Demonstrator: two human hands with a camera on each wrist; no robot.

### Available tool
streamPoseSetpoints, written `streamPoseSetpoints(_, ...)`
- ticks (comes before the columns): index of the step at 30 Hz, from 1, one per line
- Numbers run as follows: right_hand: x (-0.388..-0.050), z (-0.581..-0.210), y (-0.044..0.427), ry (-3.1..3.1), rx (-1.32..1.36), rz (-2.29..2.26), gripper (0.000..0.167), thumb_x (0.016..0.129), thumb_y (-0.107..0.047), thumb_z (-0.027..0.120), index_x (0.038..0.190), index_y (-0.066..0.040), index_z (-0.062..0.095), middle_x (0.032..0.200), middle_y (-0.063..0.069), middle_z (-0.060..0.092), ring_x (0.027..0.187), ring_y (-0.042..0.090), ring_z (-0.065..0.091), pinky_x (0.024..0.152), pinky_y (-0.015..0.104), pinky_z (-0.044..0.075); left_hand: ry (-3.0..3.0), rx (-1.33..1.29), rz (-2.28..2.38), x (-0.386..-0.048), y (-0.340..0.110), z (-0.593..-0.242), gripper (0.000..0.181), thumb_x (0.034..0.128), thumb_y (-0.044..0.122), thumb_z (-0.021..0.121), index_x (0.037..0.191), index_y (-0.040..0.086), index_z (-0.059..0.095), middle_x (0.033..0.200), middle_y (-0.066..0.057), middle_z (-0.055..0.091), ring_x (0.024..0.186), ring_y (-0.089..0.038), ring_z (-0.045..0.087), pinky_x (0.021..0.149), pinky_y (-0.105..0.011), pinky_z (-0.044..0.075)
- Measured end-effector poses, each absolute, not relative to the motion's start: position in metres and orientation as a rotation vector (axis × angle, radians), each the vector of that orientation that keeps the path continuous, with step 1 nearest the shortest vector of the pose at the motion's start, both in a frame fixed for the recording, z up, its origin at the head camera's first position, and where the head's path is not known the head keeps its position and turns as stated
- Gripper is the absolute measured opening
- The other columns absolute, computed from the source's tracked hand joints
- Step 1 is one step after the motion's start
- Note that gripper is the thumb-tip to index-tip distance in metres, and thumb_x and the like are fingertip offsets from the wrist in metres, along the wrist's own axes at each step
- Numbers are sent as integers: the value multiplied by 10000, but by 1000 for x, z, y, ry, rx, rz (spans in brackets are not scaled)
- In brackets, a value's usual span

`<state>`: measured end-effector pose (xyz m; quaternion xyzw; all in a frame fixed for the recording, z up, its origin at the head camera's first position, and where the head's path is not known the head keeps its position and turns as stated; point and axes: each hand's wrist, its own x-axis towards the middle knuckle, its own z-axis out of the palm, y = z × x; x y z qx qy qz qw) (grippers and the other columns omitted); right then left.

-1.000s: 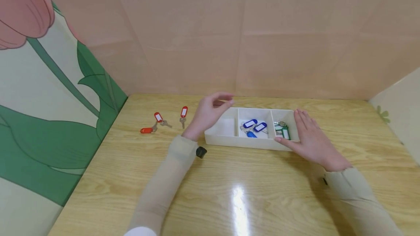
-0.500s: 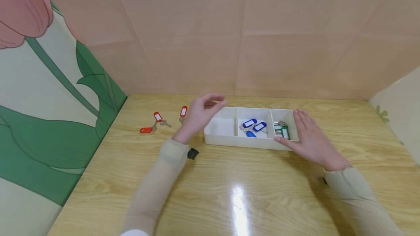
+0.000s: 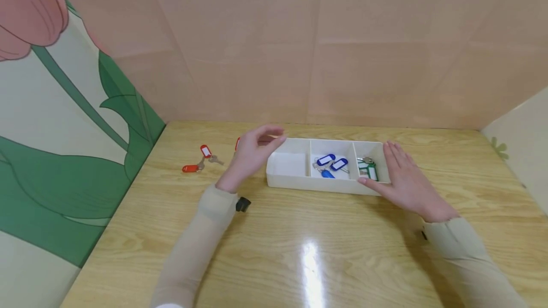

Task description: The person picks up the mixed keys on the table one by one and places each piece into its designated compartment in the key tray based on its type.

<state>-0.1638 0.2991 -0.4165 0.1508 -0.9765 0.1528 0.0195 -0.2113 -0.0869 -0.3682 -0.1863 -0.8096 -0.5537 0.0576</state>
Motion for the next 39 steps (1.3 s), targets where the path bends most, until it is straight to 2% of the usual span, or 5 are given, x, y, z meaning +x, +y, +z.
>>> streamPoseSetpoints(9, -165, -416, 298, -3037, 466, 473, 1125, 944, -632, 605, 1590, 42, -24, 1658, 254, -51, 1517, 425, -43, 1216, 524, -35, -2444, -591, -1662, -204, -97, -367, 270, 992, 293, 704, 1220, 149, 715, 1169, 9, 703, 1052, -177, 665, 943, -355, 533)
streamPoseSetpoints(20, -163, -416, 299, -3022, 460, 477, 1118, 945, -625, 610, 1586, 65, 8, 1651, 277, -34, 1513, 444, -22, 1216, 515, -42, -2474, -567, -1641, -196, -107, -366, 276, 990, 316, 704, 1218, 162, 717, 1189, -13, 706, 1047, -137, 665, 944, -358, 534)
streamPoseSetpoints(29, -165, -418, 300, -3029, 459, 467, 1126, 940, -630, 613, 1586, 63, 4, 1654, 265, -47, 1517, 421, -56, 1215, 521, -40, -2469, -564, -1636, -193, -119, -368, 271, 986, 308, 711, 1214, 162, 726, 1151, 54, 702, 1046, -132, 667, 948, -347, 530)
streamPoseSetpoints(35, -165, -417, 300, -3037, 458, 467, 1129, 942, -636, 606, 1589, 48, -17, 1657, 255, -58, 1515, 435, -39, 1215, 512, -54, -2501, -525, -1609, -193, -125, -369, 283, 989, 310, 705, 1235, 168, 713, 1192, 4, 698, 1056, -147, 663, 933, -359, 540)
streamPoseSetpoints(39, -164, -417, 299, -3039, 453, 475, 1132, 940, -638, 608, 1591, 42, -20, 1660, 249, -61, 1516, 433, -40, 1214, 510, -59, -2520, -504, -1598, -193, -128, -370, 287, 987, 319, 707, 1237, 178, 710, 1189, 19, 695, 1052, -145, 663, 923, -365, 545)
